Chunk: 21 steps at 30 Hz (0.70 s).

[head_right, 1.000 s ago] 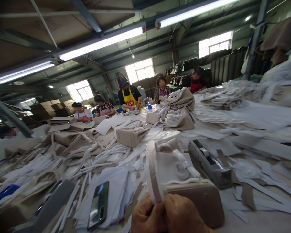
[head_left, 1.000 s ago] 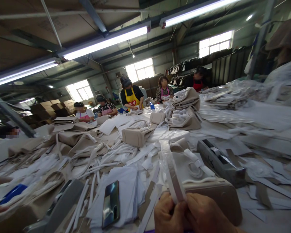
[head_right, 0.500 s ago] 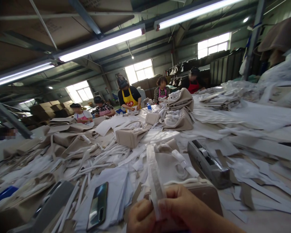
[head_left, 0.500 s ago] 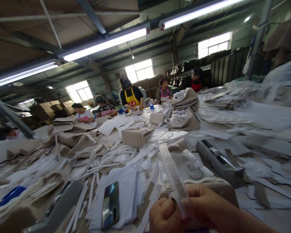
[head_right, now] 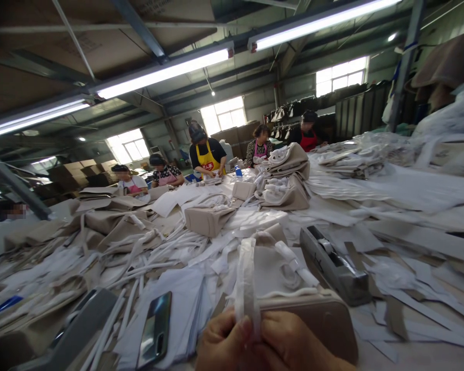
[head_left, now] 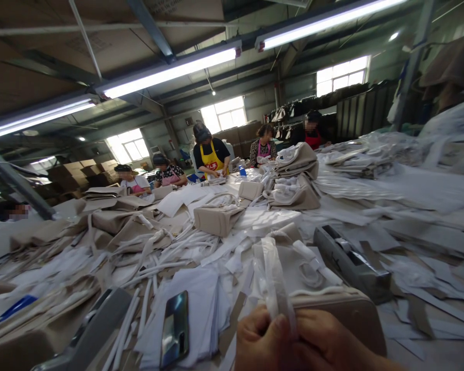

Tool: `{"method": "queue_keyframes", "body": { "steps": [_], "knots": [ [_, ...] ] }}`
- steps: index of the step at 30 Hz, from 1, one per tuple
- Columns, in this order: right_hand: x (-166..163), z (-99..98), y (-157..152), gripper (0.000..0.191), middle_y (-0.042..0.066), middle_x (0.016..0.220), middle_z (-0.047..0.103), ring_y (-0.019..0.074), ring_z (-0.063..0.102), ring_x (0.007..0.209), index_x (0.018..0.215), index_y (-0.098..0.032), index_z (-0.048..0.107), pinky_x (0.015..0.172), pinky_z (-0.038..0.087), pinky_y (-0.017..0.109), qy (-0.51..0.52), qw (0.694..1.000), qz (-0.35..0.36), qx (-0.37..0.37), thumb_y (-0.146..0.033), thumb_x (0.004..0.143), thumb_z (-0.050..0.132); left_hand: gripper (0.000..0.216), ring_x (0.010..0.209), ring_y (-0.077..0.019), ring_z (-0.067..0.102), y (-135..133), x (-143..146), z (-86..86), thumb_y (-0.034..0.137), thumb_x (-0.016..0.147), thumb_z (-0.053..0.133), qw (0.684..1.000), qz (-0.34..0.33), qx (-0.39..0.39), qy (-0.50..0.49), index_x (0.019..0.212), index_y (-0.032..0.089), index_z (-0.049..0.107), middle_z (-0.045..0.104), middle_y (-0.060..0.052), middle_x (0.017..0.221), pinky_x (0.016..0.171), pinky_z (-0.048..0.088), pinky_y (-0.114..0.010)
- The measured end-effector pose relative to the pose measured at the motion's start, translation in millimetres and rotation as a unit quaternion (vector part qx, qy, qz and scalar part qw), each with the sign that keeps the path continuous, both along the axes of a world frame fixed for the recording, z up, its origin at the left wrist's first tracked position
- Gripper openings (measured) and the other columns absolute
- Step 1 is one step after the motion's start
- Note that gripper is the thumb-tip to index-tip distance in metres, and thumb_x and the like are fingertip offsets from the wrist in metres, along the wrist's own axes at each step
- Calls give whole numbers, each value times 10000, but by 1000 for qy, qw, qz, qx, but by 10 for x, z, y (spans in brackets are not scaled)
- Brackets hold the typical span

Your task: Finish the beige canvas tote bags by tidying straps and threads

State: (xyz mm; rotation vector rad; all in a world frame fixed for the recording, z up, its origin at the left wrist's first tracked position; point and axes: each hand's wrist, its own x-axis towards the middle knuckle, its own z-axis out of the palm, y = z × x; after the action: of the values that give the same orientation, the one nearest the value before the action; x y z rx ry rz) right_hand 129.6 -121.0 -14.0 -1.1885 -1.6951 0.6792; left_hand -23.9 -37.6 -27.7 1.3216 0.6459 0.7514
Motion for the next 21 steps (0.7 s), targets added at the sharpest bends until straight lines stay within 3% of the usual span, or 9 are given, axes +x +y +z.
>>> {"method": "queue_keyframes", "body": {
  "steps": [2, 6, 10, 12, 13, 15, 18, 19, 21],
  "knots": [
    [45, 70, -9, 331, 22, 715, 621, 146, 543, 646, 890, -162, 730, 647, 458, 254, 166, 976, 46, -129, -471, 914, 613, 442, 682, -173, 606, 18, -45, -20, 567, 846, 683, 984, 13, 175, 28, 720, 157, 789, 679, -83, 738, 637, 456, -257],
    [67, 34, 9, 442, -96, 508, 328, 36, 185, 430, 757, -162, 634, 387, 156, 165, 428, 841, 50, -326, -585, 776, 763, 401, 694, -196, 663, 83, -100, -103, 477, 961, 499, 898, -4, 438, 28, 877, 213, 789, 719, -101, 809, 657, 508, -281],
    [-53, -11, 69, 375, -109, 486, 348, 22, 200, 408, 733, -156, 618, 369, 122, 146, 510, 779, 18, -365, -434, 696, 867, 266, 619, -197, 646, 136, -113, -248, 305, 960, 502, 734, 54, 669, 105, 960, 189, 742, 681, -81, 714, 573, 478, -269],
    [-119, 15, 99, 327, -83, 501, 438, 28, 324, 416, 730, -137, 656, 397, 233, 136, 523, 782, 8, -339, -363, 656, 881, 226, 557, -175, 600, 122, -102, -324, 243, 942, 525, 701, 104, 695, 124, 871, 192, 733, 628, -56, 634, 523, 430, -252],
    [-140, 31, 110, 315, -57, 532, 500, 46, 416, 452, 724, -129, 672, 440, 315, 145, 521, 791, 10, -321, -355, 647, 877, 259, 556, -169, 590, 107, -91, -351, 257, 953, 508, 715, 125, 677, 122, 833, 198, 730, 615, -56, 623, 522, 418, -247],
    [-153, 46, 121, 320, 3, 637, 615, 117, 572, 590, 726, -119, 697, 577, 451, 209, 488, 826, 28, -280, -396, 672, 847, 376, 630, -181, 612, 78, -66, -362, 428, 970, 477, 803, 107, 578, 95, 833, 198, 741, 643, -83, 692, 566, 436, -251],
    [-114, -16, 110, 332, 27, 719, 667, 173, 604, 692, 749, -131, 711, 652, 464, 267, 320, 923, -28, -211, -458, 798, 741, 679, 591, -167, 548, 81, -35, -237, 772, 840, 498, 969, -37, 235, 68, 811, 140, 746, 613, -69, 673, 547, 414, -261],
    [-97, -59, 104, 327, 22, 705, 659, 166, 583, 681, 729, -140, 699, 638, 443, 264, 235, 952, -72, -180, -447, 843, 697, 713, 524, -128, 476, 92, -21, -167, 817, 773, 558, 990, -82, 95, 64, 774, 125, 732, 551, -30, 600, 510, 373, -245],
    [-71, -158, 94, 334, 23, 669, 637, 156, 543, 645, 685, -158, 662, 602, 399, 267, 56, 983, -145, -92, -395, 913, 606, 682, 452, -65, 336, 114, 22, -18, 797, 682, 698, 988, -96, -111, 46, 688, 115, 690, 422, 40, 503, 467, 292, -214]
  ]
}}
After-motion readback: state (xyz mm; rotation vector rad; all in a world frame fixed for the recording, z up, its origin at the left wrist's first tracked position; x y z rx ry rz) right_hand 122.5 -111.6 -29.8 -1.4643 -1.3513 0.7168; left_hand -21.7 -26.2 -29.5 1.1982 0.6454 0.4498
